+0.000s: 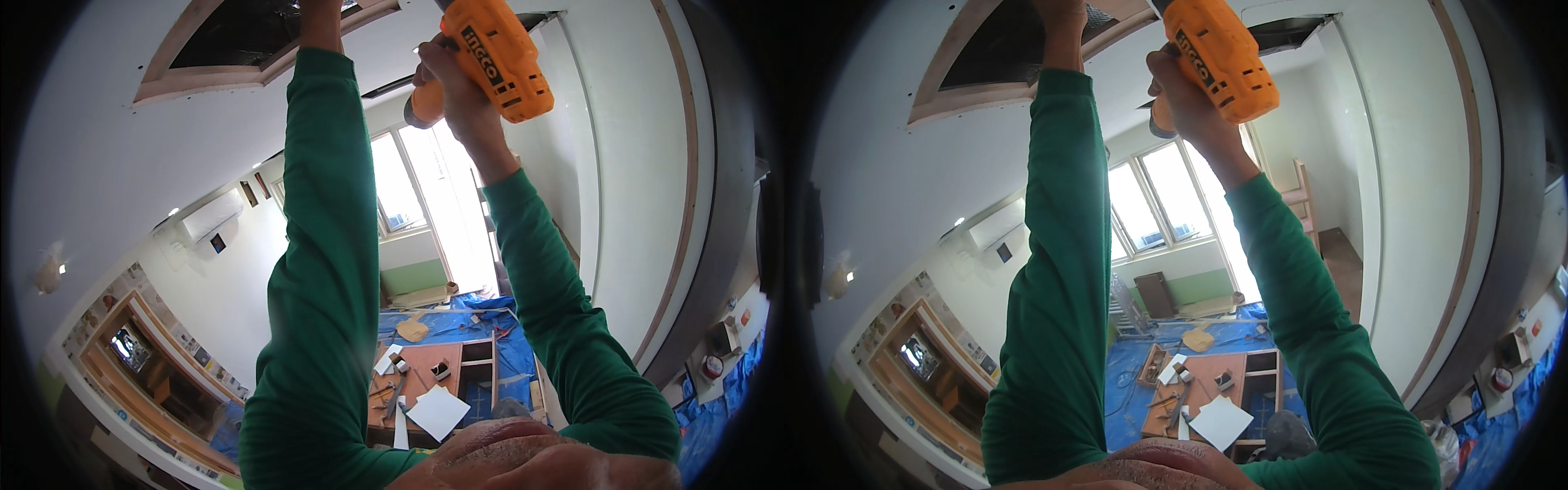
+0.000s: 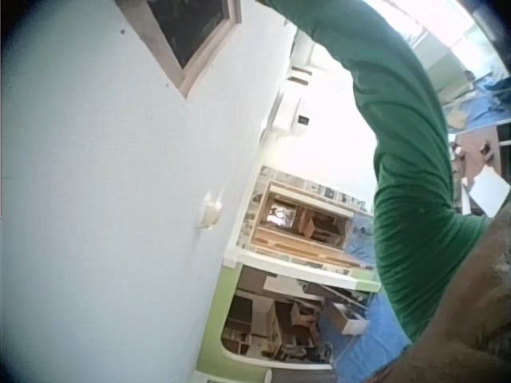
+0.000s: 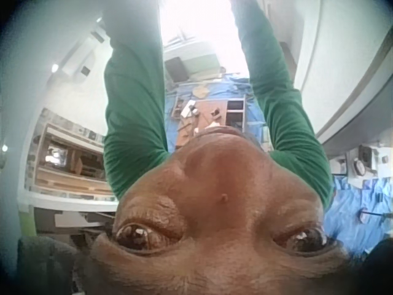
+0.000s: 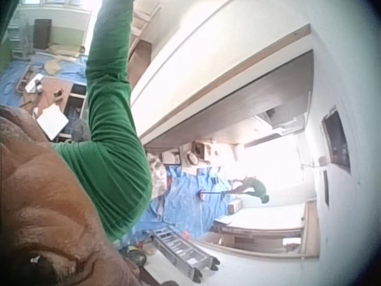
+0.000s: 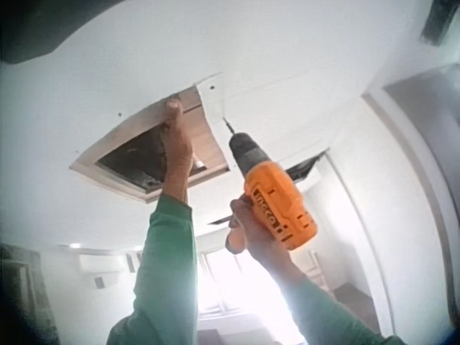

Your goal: The person uses a cordless drill to fasten screws into a ceiling opening, then picks up a white ceiling panel and positions it into the opening. The person continues to secure the panel with the drill.

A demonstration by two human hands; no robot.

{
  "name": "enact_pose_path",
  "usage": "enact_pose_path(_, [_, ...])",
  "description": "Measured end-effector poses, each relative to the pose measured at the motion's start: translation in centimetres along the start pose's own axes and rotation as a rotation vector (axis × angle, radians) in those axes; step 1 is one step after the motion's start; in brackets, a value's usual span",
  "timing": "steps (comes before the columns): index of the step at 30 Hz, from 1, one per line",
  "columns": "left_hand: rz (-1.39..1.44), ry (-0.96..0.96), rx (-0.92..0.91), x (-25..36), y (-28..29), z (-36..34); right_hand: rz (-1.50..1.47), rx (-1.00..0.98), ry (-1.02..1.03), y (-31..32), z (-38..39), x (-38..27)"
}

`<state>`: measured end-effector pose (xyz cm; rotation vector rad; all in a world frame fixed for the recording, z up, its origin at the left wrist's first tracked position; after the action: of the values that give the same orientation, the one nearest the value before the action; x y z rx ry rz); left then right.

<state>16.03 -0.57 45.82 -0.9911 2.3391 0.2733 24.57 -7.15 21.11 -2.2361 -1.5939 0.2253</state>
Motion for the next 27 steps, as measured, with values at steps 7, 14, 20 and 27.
enact_pose_path(7, [0.041,0.114,-0.033,1.3,-0.5,0.3,0.031,-0.041,0.136,0.5,-0.8,1.2])
enact_pose_path(14, [0.021,0.121,-0.069,1.5,-0.6,-0.1,0.172,-0.055,0.164,1.0,-1.7,1.6])
enact_pose_path(20, [0.010,0.139,-0.091,1.3,-0.9,0.1,0.231,-0.075,0.262,1.9,-2.5,3.3])
enact_pose_path(27, [-0.021,0.167,-0.125,1.3,-0.7,0.0,0.524,-0.106,0.456,3.3,-3.1,4.1])
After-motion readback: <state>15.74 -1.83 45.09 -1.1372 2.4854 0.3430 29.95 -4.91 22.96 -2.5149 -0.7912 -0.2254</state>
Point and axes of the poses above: each hand's wrist, its own z-axis away from the middle knuckle, its own y-axis out of the back of the hand, x = y × z, the point moved 1 cm from there along -z, towards the middle knuckle, and after that the axes turned 6 degrees about z, right-handed, at the moved point
